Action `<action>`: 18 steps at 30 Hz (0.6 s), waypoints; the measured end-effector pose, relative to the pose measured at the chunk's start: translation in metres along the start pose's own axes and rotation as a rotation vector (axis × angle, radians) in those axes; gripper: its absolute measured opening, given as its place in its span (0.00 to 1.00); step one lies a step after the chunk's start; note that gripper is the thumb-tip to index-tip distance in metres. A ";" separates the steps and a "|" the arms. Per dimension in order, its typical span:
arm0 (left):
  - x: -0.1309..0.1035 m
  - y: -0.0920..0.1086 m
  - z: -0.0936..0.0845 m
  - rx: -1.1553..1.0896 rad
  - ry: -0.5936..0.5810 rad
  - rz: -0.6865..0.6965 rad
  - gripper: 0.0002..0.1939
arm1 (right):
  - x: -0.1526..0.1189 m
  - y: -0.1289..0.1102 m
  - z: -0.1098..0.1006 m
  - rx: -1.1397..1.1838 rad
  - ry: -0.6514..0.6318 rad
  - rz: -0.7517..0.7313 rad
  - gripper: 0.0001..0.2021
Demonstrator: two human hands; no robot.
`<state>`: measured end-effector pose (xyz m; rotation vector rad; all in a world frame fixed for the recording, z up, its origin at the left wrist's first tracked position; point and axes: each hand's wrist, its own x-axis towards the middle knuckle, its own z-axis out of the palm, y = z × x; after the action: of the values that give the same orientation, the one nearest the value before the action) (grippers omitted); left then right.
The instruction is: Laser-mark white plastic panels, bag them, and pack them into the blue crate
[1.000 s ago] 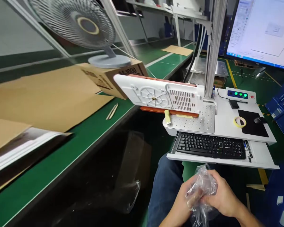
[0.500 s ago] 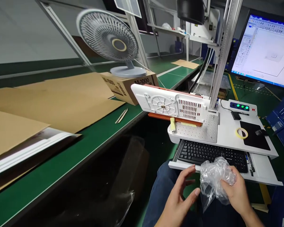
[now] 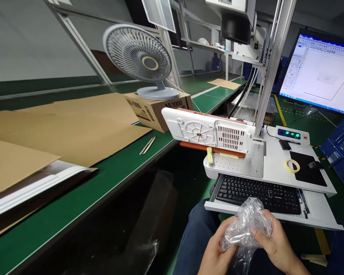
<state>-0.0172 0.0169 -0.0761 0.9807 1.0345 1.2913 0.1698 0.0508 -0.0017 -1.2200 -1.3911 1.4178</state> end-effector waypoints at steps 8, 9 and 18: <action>0.009 0.005 0.001 0.091 0.201 0.177 0.22 | 0.003 0.003 0.011 0.181 0.035 0.049 0.42; 0.010 0.000 0.006 0.096 0.144 0.210 0.22 | 0.003 0.006 0.013 0.228 -0.004 0.053 0.43; 0.026 -0.024 0.019 0.055 -0.206 0.162 0.36 | 0.018 0.008 0.022 0.265 0.222 0.087 0.30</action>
<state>0.0079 0.0425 -0.0955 1.2328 0.8487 1.2674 0.1453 0.0628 -0.0133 -1.2318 -0.9770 1.4258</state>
